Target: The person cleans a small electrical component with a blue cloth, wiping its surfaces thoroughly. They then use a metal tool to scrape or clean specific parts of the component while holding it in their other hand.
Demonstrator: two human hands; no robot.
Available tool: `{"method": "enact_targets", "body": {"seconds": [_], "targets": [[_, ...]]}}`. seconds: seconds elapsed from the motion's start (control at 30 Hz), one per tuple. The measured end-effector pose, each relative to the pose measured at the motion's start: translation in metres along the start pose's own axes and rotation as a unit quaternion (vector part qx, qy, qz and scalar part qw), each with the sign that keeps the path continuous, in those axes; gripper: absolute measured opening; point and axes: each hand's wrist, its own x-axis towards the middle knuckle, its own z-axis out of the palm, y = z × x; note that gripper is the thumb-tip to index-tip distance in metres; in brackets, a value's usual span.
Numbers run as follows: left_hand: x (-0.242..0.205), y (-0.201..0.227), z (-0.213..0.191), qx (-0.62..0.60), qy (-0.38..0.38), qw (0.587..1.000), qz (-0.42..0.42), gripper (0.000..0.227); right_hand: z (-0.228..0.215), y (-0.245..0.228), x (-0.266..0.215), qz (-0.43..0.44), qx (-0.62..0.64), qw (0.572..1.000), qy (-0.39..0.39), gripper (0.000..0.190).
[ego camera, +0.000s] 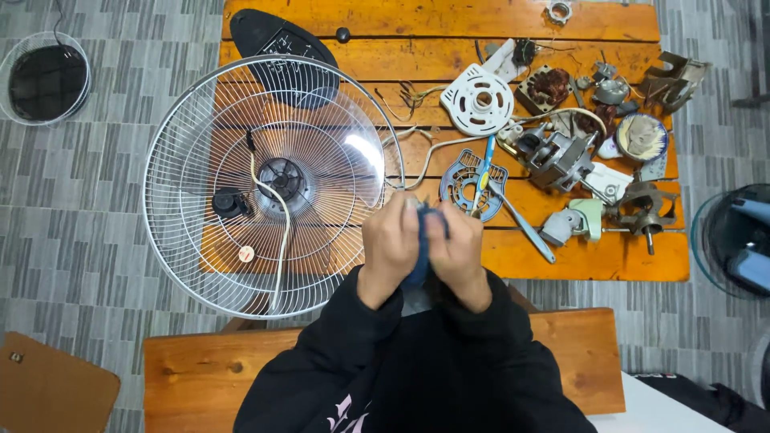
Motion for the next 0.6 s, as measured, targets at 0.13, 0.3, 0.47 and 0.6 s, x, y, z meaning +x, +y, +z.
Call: {"method": "enact_targets", "body": {"seconds": [0.13,0.3,0.47,0.6], "targets": [[0.011,0.023,-0.023,-0.070,-0.084,0.993,-0.051,0.035,-0.006,0.014,0.002,-0.097,-0.112,0.988,-0.033,0.039],[-0.006,0.000,0.000,0.074,0.020,0.996,0.042,0.028,-0.008,-0.009,0.009,0.090,0.088,0.992,-0.029,0.052],[0.007,0.011,-0.020,-0.007,-0.051,0.998,-0.044,0.034,-0.005,0.004,-0.004,-0.054,-0.152,0.987,0.011,0.033],[0.007,0.011,-0.025,-0.073,-0.062,0.987,-0.130,0.038,-0.026,0.019,-0.011,-0.062,-0.173,0.976,0.116,0.025]]}}
